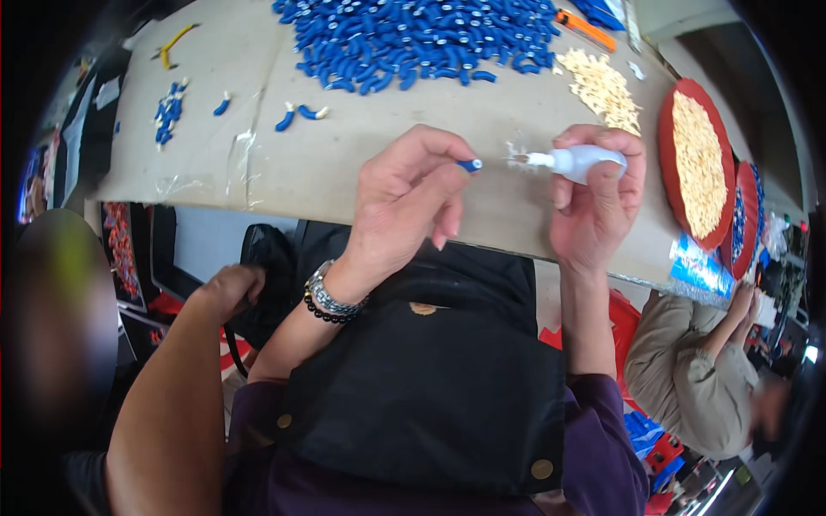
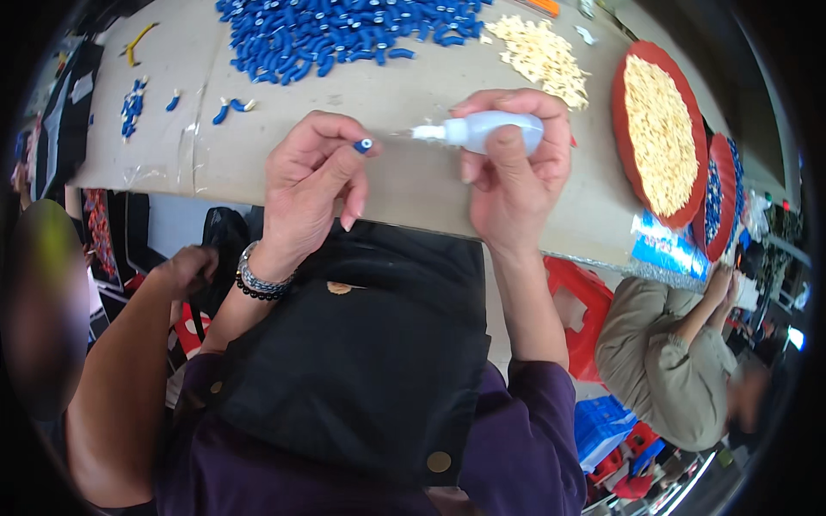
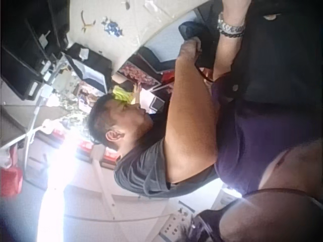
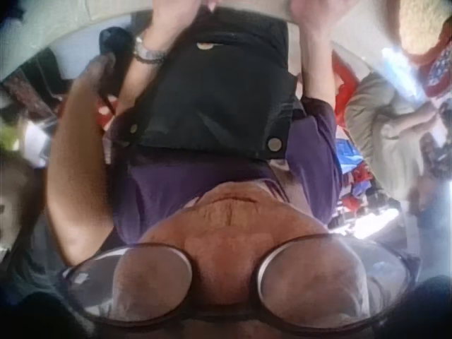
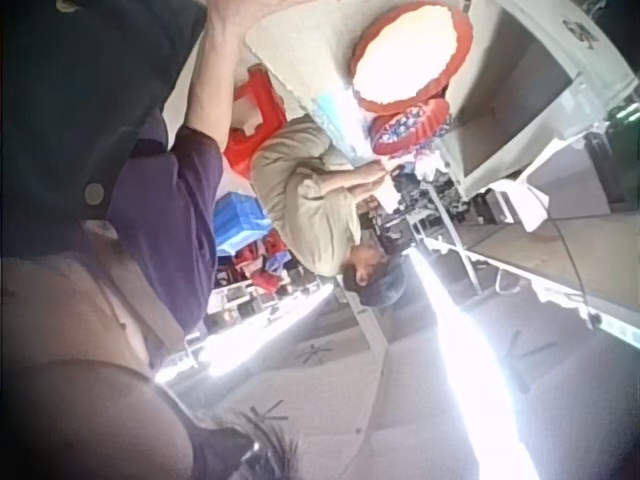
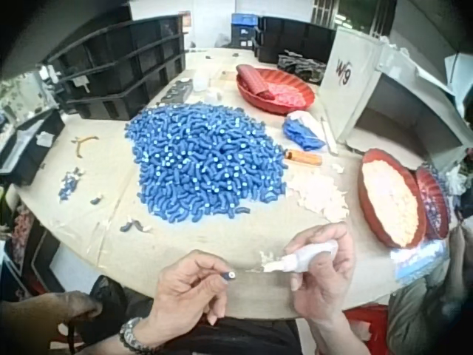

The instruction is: Assembling small blue and white plastic components using a small bottle of adhesive.

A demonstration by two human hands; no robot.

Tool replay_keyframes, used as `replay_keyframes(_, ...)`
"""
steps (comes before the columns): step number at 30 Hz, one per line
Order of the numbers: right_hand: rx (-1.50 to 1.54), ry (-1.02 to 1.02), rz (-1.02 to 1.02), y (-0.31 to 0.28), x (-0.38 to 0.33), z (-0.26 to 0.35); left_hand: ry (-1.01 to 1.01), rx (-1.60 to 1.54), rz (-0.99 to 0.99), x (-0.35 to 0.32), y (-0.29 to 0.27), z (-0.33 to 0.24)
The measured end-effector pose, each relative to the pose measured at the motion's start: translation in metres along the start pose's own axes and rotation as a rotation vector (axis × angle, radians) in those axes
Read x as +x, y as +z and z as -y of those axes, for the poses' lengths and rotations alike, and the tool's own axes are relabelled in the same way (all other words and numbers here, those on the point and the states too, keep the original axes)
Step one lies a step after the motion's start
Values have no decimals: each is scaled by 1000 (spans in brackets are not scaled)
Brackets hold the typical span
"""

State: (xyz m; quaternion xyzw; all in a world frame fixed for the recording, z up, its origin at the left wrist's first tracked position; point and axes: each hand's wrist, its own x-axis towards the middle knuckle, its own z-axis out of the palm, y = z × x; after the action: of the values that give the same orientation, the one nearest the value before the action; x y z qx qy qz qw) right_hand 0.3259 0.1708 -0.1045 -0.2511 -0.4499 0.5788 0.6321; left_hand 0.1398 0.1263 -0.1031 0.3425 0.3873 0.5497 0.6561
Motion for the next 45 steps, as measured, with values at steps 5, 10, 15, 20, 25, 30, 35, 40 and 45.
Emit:
replay_keyframes(5,-40,-64,-27,-3,2,-5,74,110,17,3,0,7)
replay_keyframes(10,-83,-66,-35,-4,0,-4,84,174,34,3,1,6)
replay_keyframes(15,-144,-72,-15,-3,-2,-6,97,188,22,2,-1,10)
replay_keyframes(20,-136,-53,-8,-3,-5,-4,106,183,21,0,2,10)
replay_keyframes(25,-151,-49,-2,-3,-3,-3,107,191,30,2,1,9)
replay_keyframes(30,-148,-28,-6,-2,-3,-2,102,186,33,2,0,9)
replay_keyframes(35,-181,-13,1,-4,-4,-2,107,192,28,2,1,9)
replay_keyframes(40,-182,-44,-1,-6,-5,-3,112,197,33,2,1,9)
replay_keyframes(45,-172,-74,8,-7,-4,-3,102,207,28,1,2,9)
